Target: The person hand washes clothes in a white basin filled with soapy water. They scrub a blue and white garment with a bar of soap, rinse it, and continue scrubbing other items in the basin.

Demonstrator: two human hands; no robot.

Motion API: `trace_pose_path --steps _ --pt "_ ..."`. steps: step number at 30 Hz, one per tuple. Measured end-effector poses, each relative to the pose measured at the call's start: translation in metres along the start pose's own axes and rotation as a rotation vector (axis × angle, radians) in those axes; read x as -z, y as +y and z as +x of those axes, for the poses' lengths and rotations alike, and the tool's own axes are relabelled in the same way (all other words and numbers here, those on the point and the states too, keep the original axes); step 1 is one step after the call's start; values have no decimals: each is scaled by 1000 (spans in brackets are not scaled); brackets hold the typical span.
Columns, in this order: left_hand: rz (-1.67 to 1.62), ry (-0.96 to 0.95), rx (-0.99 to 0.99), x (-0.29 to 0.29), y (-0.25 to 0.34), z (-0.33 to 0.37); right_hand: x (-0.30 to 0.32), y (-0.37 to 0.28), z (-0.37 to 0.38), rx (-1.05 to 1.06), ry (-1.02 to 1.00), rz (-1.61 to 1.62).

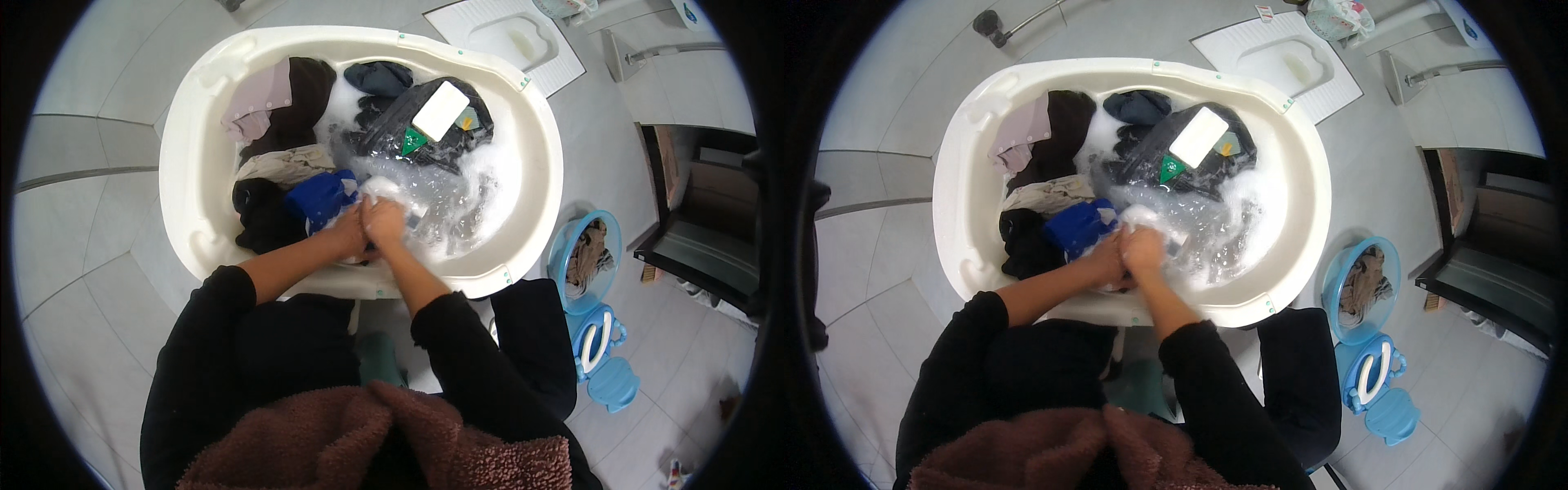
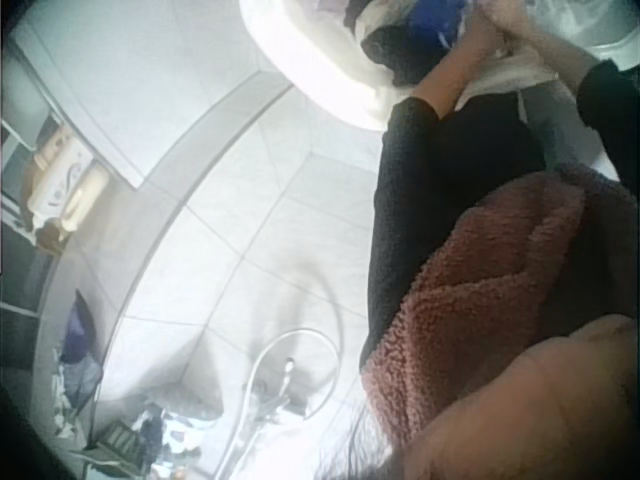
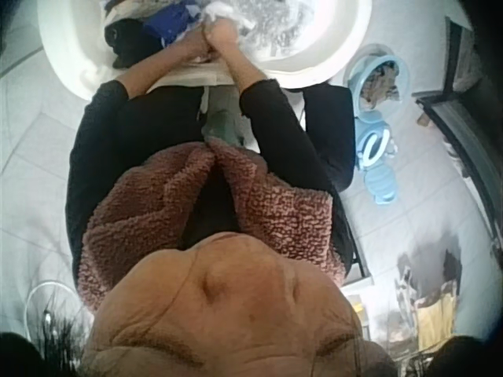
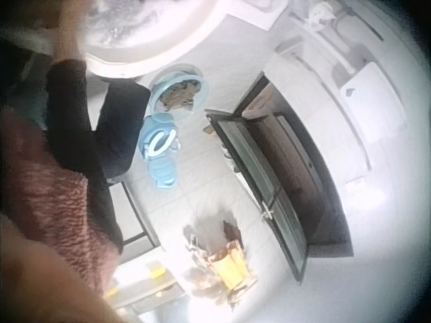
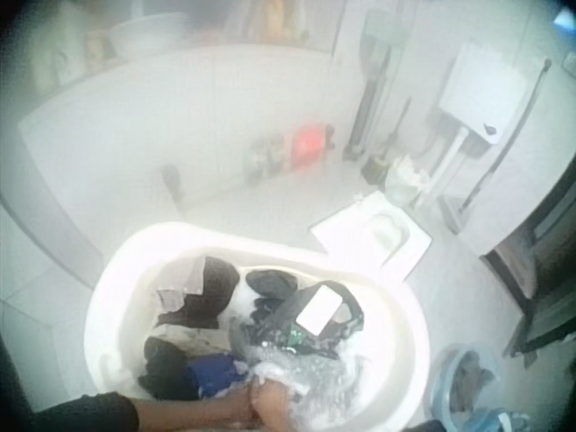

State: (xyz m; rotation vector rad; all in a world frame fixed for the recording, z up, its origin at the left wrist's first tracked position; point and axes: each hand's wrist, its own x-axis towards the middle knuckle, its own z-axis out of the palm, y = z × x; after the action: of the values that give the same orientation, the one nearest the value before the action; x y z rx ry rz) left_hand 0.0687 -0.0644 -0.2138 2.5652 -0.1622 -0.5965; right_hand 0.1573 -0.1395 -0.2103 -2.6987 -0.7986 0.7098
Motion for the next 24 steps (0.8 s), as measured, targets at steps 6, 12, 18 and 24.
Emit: trace_pose_path --steps 6,12,18,24 --pt "-99 -148 16 55 9 -12 46 97 36 -267 -302 -120" --pt "220 -73 370 120 -7 -54 63 132 25 -592 -251 610" --pt "104 11 418 86 8 -34 57 47 -19 -357 -318 1331" --pt "6 47 477 41 5 -20 26 -32 -65 189 277 861"
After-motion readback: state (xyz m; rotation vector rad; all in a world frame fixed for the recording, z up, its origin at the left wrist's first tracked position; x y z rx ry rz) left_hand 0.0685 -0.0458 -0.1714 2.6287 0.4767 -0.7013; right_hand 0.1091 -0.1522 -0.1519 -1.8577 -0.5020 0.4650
